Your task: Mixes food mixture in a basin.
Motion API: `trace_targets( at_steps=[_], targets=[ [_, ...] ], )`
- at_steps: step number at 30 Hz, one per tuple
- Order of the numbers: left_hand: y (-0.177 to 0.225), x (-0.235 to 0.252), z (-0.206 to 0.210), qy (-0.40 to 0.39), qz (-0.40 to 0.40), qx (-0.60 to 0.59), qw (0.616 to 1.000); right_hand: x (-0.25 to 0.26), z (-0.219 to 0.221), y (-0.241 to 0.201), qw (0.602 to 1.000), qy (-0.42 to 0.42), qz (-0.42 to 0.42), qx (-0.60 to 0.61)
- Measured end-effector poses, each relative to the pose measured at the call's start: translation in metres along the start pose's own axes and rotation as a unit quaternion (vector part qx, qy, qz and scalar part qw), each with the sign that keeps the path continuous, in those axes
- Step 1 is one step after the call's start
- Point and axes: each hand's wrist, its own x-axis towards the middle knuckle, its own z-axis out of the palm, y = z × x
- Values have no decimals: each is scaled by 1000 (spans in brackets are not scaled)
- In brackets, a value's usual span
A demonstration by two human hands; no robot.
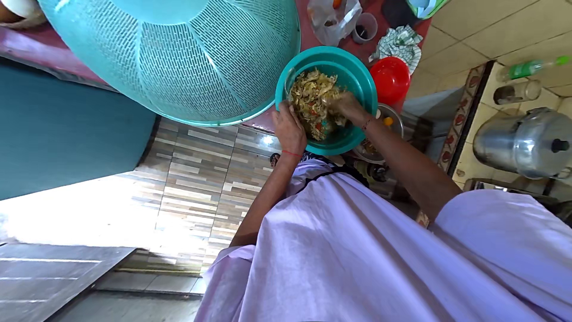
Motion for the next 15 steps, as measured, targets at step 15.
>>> trace_targets(
  at_steps=[15],
  targets=[
    [0,-2,8,32,13,29,999,-6,63,-24,977,-165,120,69]
  ],
)
